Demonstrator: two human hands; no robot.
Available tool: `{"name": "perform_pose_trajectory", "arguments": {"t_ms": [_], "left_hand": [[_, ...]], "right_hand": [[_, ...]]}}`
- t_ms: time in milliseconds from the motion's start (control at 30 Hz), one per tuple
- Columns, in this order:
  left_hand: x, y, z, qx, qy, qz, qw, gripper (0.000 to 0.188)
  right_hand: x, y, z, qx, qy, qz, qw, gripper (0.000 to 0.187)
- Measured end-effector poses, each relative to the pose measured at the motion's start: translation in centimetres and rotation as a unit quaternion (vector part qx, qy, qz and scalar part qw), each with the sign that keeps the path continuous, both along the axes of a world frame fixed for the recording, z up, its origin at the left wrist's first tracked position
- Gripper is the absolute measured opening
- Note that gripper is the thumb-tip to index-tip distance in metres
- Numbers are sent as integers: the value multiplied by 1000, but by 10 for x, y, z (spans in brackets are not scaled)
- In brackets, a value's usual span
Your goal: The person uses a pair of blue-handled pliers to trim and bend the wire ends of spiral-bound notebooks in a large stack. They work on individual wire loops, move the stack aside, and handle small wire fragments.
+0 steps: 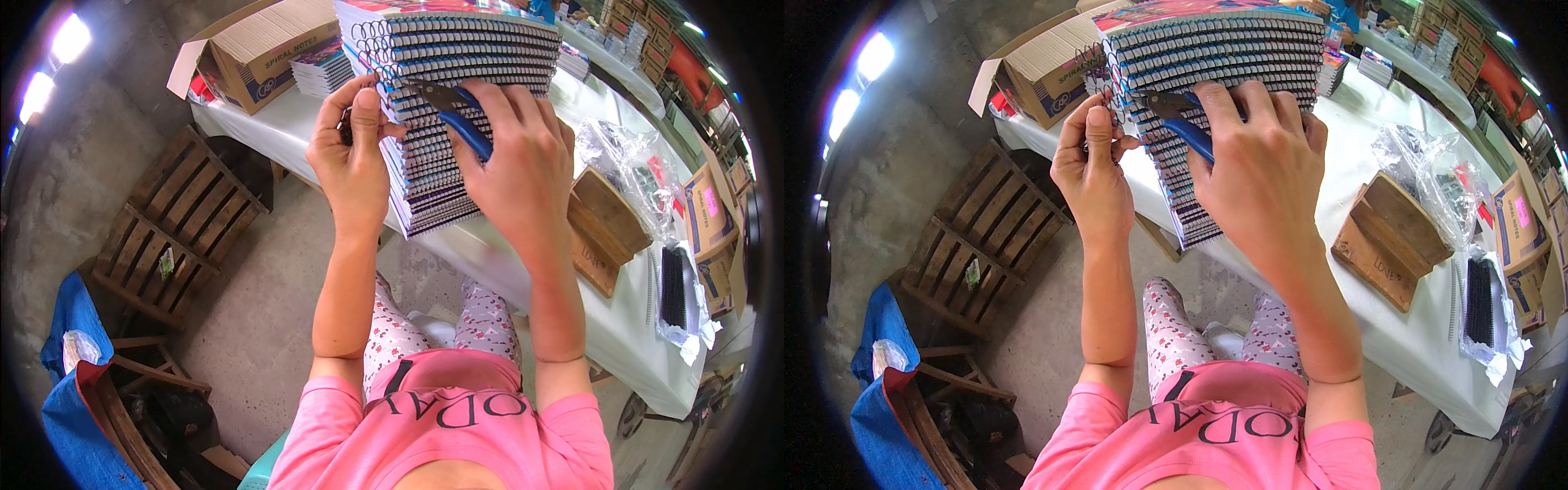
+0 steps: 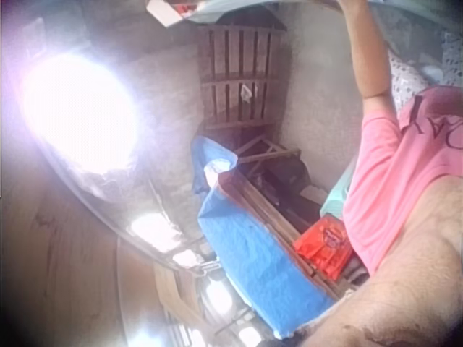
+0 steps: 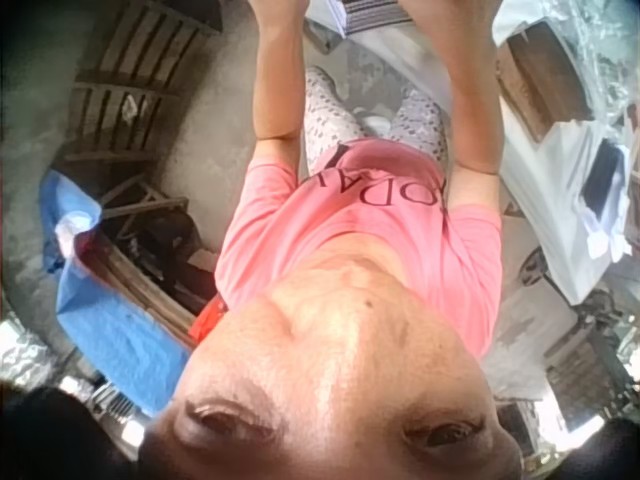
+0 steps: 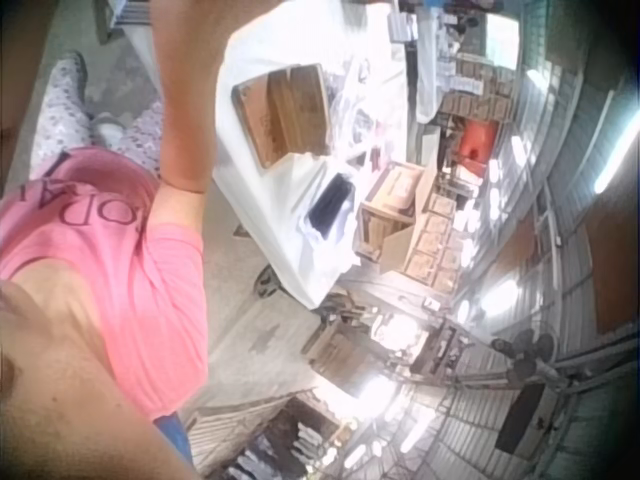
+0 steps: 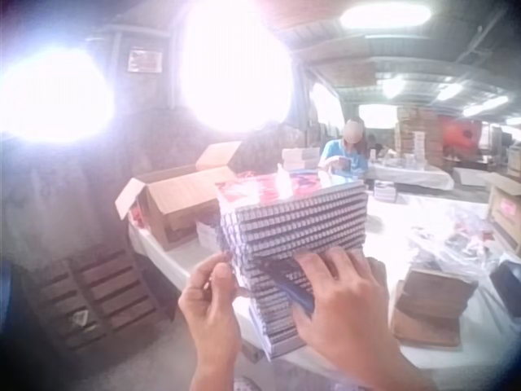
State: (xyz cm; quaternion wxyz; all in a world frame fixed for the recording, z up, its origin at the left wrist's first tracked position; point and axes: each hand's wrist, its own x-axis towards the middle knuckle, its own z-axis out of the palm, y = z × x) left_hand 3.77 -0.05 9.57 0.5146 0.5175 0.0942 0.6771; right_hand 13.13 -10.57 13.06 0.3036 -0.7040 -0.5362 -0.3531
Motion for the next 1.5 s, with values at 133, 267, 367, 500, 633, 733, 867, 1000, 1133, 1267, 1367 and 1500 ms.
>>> {"name": "perform_pose_trajectory", "arguments": {"t_ms": [133,267,367,500,633,733,867,1000,1133,1267,1367,1500], "left_hand": [[2,-2,-1,-4,4,11,1000,23],[4,-1,-2,10,6,27,1000,22],[6,0,-7,29,2,55,998,21],[10,-2,-8,33,-35,61,997,21],[-2,1,0,-70,-131,-70,986,28],[-18,17,-1,-209,-320,-436,814,30],[-18,8,13,-270,-294,-369,839,22],[-18,17,14,-241,-286,-377,847,26],[-12,10,21,-153,-172,-269,935,25],[-6,5,23,-75,-83,-166,980,27],[-3,3,25,-53,-60,-124,989,30],[0,1,23,-28,-28,-57,998,33]], "right_hand": [[-1,6,-1,2,3,11,1000,38],[-2,8,-1,-6,18,30,999,31],[7,10,-9,-36,52,43,997,29],[6,6,-7,-47,102,67,991,34],[9,1,-2,-1,9,41,999,38],[8,-1,2,23,-4,19,1000,40],[7,2,5,15,-24,-7,1000,37],[4,1,7,-1,-38,-28,999,36],[4,5,6,-3,13,6,1000,39],[0,3,8,-11,-4,-2,1000,36],[1,3,9,-5,-22,-5,1000,34],[12,10,0,-30,6,3,1000,33]]}}
